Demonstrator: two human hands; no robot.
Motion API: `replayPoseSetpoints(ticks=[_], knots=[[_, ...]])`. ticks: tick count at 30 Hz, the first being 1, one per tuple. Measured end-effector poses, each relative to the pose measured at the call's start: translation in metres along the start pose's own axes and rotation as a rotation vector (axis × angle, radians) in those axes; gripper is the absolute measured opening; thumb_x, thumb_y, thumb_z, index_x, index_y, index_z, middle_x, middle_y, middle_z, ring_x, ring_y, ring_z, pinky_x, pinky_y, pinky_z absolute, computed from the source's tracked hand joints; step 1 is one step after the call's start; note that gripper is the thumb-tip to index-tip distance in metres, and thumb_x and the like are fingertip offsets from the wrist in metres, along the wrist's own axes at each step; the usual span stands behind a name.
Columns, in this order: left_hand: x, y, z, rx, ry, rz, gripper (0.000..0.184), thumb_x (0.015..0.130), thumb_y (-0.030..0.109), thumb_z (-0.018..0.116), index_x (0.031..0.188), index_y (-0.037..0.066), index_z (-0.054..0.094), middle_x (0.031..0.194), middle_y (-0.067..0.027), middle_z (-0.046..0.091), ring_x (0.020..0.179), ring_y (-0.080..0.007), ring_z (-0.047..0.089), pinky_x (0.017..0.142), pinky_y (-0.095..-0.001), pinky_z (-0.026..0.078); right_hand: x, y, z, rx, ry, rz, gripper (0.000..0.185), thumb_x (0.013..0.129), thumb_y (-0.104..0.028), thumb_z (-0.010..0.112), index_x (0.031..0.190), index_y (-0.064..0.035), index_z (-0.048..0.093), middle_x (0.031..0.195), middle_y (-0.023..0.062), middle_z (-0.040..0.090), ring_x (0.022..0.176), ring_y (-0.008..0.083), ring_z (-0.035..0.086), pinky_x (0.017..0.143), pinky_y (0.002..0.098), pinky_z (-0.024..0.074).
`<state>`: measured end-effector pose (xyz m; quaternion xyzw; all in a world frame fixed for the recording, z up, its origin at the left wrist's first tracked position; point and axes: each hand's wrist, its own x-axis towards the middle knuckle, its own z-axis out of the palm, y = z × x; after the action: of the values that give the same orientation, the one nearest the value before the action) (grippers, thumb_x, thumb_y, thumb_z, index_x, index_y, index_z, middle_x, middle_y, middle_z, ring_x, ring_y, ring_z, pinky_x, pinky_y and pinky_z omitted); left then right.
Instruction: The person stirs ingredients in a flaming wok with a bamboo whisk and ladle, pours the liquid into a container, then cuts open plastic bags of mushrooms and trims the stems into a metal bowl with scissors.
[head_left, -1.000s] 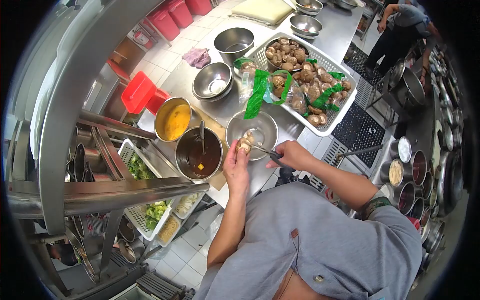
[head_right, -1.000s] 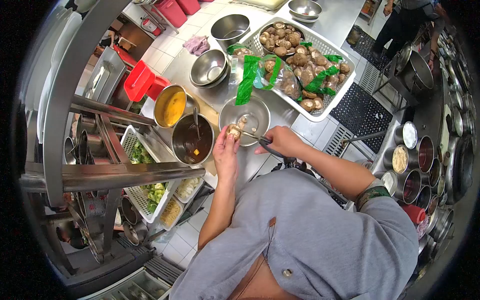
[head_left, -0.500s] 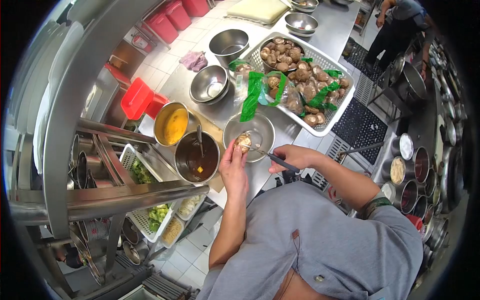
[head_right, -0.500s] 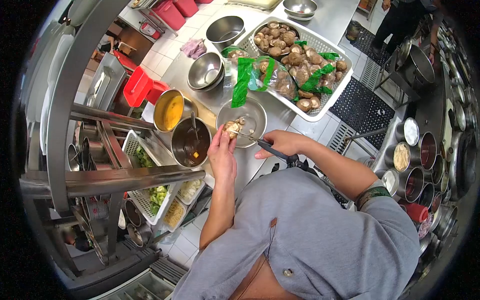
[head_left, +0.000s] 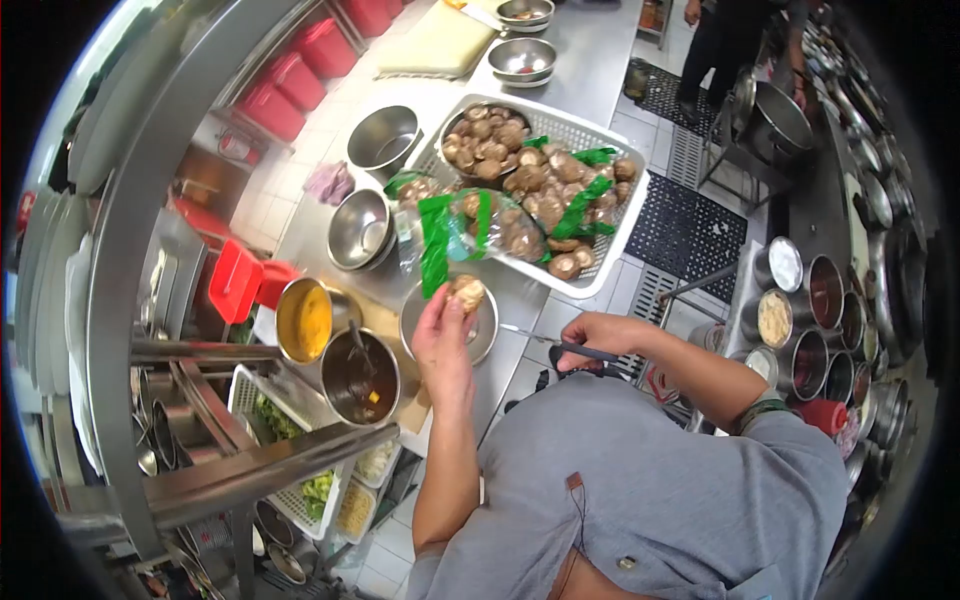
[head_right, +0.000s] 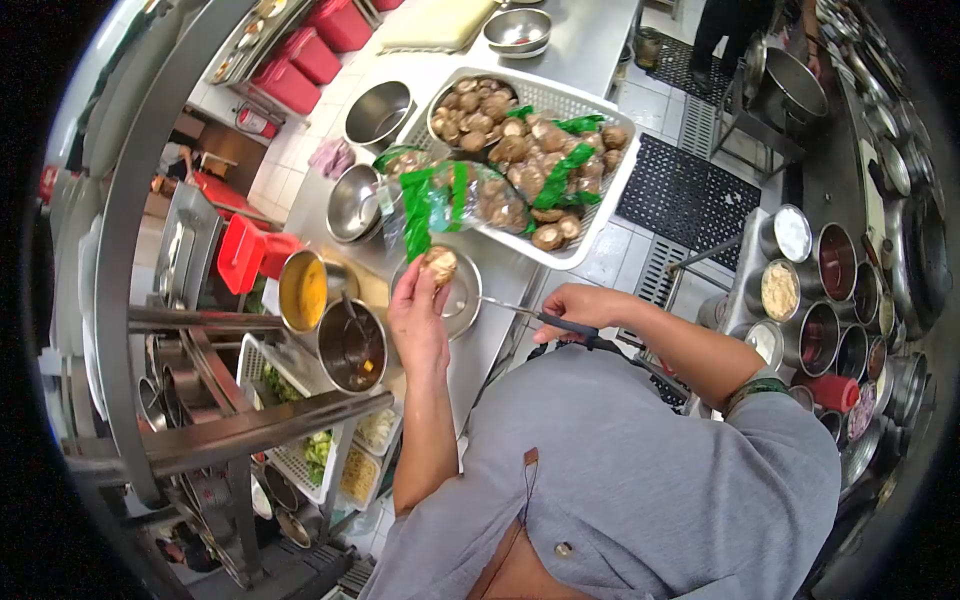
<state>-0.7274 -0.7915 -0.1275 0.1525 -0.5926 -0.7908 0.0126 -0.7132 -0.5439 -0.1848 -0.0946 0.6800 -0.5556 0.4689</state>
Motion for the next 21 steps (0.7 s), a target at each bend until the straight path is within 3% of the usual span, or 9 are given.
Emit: replayPoseSetpoints(ticks=[4, 7, 8, 10, 13, 16, 21], knots=[[0.018, -0.008, 0.058, 0.241, -0.264, -0.013, 0.043, 0.096, 0.018, 0.069, 0.129, -0.008, 0.06, 0.111, -0.0119, 0.07, 0.1, -0.0146, 0.067, 0.087, -0.0261, 0.054, -0.008, 0.013, -0.008, -0.099, -0.003, 0.026, 0.053, 0.081, -0.056, 0.08, 0.069, -0.0073, 0.061, 0.06, 0.0001, 0.059, 0.056, 0.0101, 0.059, 0.05, 0.0276, 0.0453], [0.016, -0.005, 0.085, 0.491, -0.357, 0.085, 0.042, 0.093, 0.021, 0.074, 0.123, -0.006, 0.066, 0.104, -0.0119, 0.072, 0.093, -0.0153, 0.068, 0.083, -0.027, 0.054, -0.011, 0.012, -0.018, -0.096, -0.01, 0.054, 0.045, 0.081, -0.047, 0.083, 0.081, -0.0052, 0.066, 0.065, -0.0007, 0.061, 0.059, 0.009, 0.059, 0.052, 0.0263, 0.0472], [0.023, -0.006, 0.077, 0.596, -0.348, 0.297, 0.033, 0.094, 0.02, 0.072, 0.116, -0.004, 0.07, 0.102, -0.0131, 0.073, 0.091, -0.0177, 0.068, 0.08, -0.0298, 0.054, -0.012, 0.017, -0.021, -0.099, 0.009, 0.05, 0.046, 0.081, -0.049, 0.083, 0.08, -0.0061, 0.065, 0.065, -0.0012, 0.06, 0.059, 0.0091, 0.058, 0.052, 0.0265, 0.0472], [0.043, 0.007, 0.058, 0.626, -0.08, 0.454, 0.028, 0.093, 0.02, 0.071, 0.11, -0.003, 0.072, 0.102, -0.016, 0.073, 0.088, -0.0203, 0.069, 0.079, -0.0313, 0.054, -0.015, 0.025, -0.03, -0.093, 0.02, 0.048, 0.047, 0.081, -0.05, 0.082, 0.078, -0.0067, 0.064, 0.065, -0.0016, 0.06, 0.059, 0.009, 0.058, 0.053, 0.0271, 0.0473], [0.096, 0.029, 0.045, 0.962, -0.051, 0.462, 0.02, 0.09, 0.012, 0.066, 0.102, -0.004, 0.07, 0.097, -0.0196, 0.071, 0.088, -0.0285, 0.07, 0.079, -0.0381, 0.054, -0.016, 0.034, -0.031, -0.074, 0.042, 0.021, 0.056, 0.078, -0.06, 0.08, 0.072, -0.0059, 0.064, 0.063, -0.0001, 0.06, 0.059, 0.011, 0.057, 0.054, 0.0301, 0.0455], [0.147, -0.001, 0.04, 1.406, -0.319, 0.73, 0.014, 0.084, 0.004, 0.061, 0.094, -0.003, 0.068, 0.097, -0.0216, 0.067, 0.09, -0.0382, 0.067, 0.081, -0.0471, 0.053, -0.012, 0.029, -0.034, -0.172, 0.033, -0.016, 0.058, 0.078, -0.061, 0.079, 0.073, -0.0051, 0.064, 0.065, 0.0005, 0.061, 0.061, 0.0126, 0.057, 0.057, 0.0323, 0.0455], [0.145, 0.01, 0.051, 1.509, -0.474, 0.61, 0.014, 0.079, 0.005, 0.062, 0.088, -0.004, 0.066, 0.107, -0.0254, 0.06, 0.093, -0.0454, 0.062, 0.084, -0.0532, 0.051, -0.003, 0.03, -0.035, -0.237, 0.024, -0.057, 0.059, 0.079, -0.062, 0.077, 0.075, -0.0038, 0.066, 0.067, 0.002, 0.062, 0.064, 0.0147, 0.058, 0.06, 0.0343, 0.0465]])
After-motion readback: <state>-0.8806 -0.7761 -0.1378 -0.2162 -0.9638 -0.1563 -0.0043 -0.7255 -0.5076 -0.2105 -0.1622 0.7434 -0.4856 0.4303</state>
